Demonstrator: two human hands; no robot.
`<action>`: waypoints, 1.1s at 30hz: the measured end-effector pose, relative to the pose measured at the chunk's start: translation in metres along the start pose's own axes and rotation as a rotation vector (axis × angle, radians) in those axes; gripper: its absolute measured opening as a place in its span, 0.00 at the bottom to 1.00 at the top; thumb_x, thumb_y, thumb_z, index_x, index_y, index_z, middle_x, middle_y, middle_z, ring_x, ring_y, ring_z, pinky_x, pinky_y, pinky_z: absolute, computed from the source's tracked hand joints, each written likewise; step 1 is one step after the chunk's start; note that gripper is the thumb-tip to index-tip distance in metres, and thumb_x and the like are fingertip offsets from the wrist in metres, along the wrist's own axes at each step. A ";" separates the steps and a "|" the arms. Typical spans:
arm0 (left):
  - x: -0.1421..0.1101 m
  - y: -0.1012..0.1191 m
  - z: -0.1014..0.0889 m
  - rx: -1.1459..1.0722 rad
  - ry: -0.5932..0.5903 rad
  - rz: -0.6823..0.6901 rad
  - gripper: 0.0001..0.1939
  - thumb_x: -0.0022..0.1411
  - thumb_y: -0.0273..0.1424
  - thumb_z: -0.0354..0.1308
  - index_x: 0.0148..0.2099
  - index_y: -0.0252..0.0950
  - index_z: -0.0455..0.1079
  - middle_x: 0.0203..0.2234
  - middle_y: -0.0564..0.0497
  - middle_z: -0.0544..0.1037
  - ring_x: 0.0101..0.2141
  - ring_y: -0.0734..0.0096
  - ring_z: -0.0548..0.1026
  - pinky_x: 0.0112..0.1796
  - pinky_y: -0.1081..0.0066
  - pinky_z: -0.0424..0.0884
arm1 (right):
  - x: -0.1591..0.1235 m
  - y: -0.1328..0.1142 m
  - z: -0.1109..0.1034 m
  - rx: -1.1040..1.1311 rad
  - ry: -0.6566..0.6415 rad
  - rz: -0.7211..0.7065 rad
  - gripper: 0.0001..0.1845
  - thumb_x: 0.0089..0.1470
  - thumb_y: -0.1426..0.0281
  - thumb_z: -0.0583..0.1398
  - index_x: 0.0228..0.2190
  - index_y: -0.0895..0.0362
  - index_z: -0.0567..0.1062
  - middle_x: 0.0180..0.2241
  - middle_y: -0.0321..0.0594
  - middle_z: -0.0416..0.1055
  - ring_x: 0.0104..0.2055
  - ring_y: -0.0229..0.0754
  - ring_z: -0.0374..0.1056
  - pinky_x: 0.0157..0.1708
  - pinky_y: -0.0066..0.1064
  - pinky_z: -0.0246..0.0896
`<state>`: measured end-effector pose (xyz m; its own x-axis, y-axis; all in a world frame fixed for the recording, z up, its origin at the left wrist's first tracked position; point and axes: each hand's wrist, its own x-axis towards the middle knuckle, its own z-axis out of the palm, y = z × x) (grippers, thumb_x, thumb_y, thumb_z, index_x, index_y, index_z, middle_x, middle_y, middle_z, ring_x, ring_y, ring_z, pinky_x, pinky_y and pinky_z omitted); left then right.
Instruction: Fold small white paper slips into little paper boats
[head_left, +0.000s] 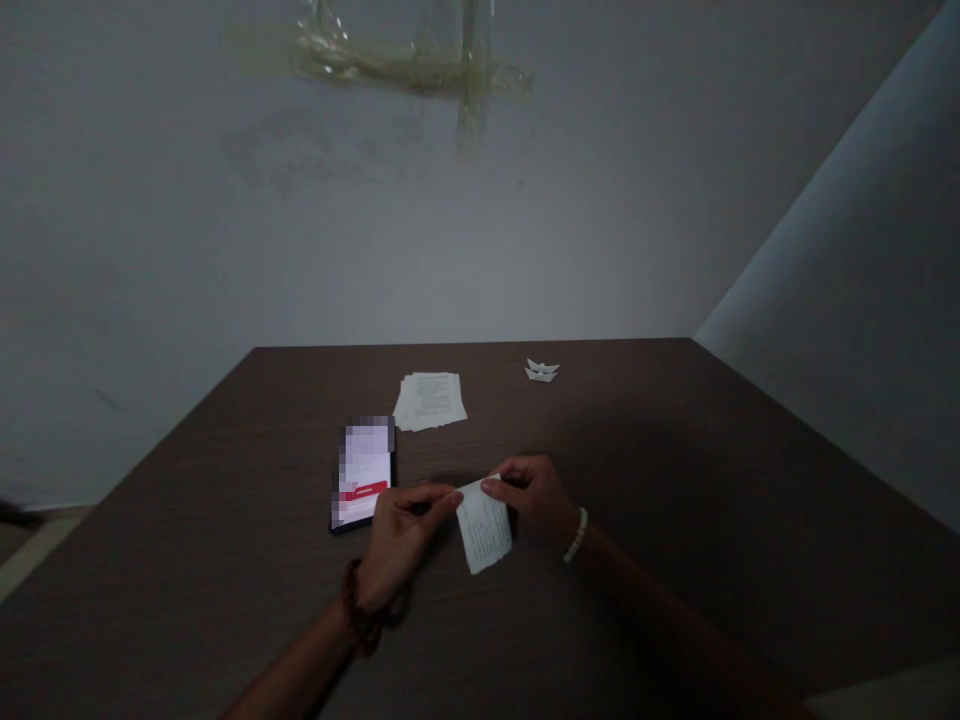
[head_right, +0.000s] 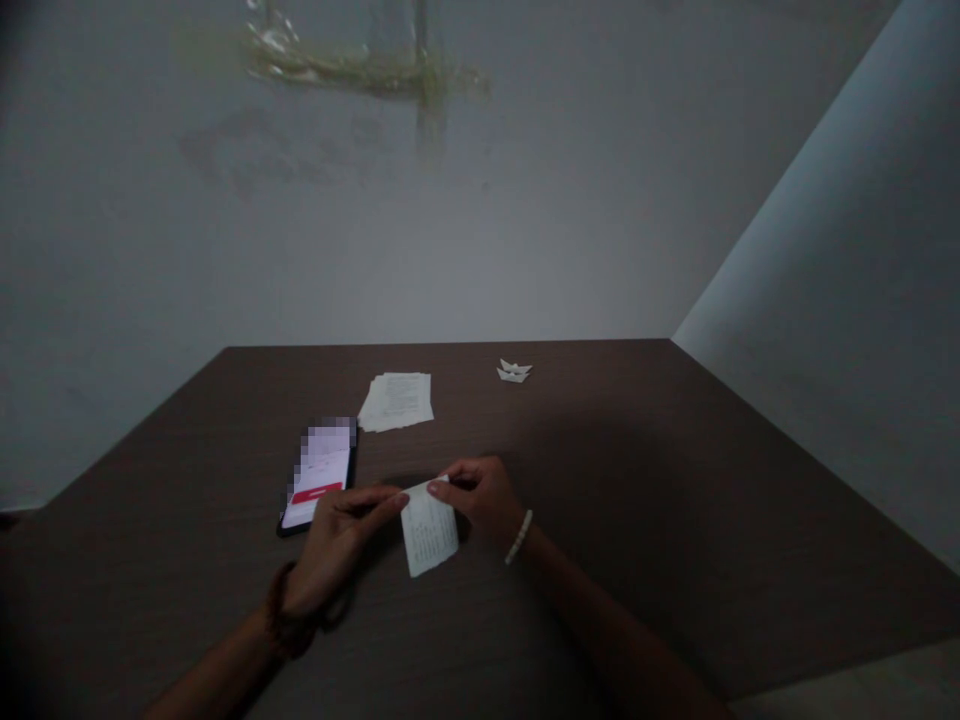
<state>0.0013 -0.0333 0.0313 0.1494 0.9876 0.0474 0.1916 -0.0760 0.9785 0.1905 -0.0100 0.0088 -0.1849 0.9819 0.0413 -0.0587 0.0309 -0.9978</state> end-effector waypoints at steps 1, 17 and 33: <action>0.000 0.000 0.000 -0.006 0.003 -0.008 0.12 0.55 0.39 0.61 0.32 0.35 0.79 0.27 0.47 0.80 0.31 0.65 0.75 0.31 0.71 0.71 | 0.001 0.000 -0.002 -0.001 0.016 0.001 0.11 0.40 0.64 0.68 0.21 0.60 0.76 0.20 0.37 0.74 0.21 0.36 0.68 0.22 0.26 0.60; 0.000 0.001 -0.002 -0.105 -0.057 -0.069 0.11 0.55 0.37 0.62 0.34 0.34 0.79 0.28 0.47 0.79 0.31 0.65 0.75 0.32 0.72 0.70 | 0.006 0.000 -0.010 0.026 -0.076 0.026 0.12 0.42 0.62 0.66 0.23 0.60 0.77 0.21 0.36 0.74 0.23 0.35 0.66 0.26 0.27 0.61; 0.003 -0.011 0.002 0.036 0.058 -0.017 0.11 0.52 0.39 0.64 0.32 0.35 0.77 0.28 0.49 0.81 0.30 0.65 0.77 0.31 0.73 0.72 | 0.002 0.002 -0.006 -0.074 0.069 -0.052 0.10 0.42 0.65 0.66 0.20 0.60 0.76 0.19 0.37 0.73 0.21 0.36 0.66 0.23 0.26 0.59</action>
<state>0.0016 -0.0297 0.0199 0.0892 0.9950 0.0439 0.2283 -0.0633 0.9715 0.1956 -0.0070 0.0062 -0.1157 0.9890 0.0923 0.0062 0.0936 -0.9956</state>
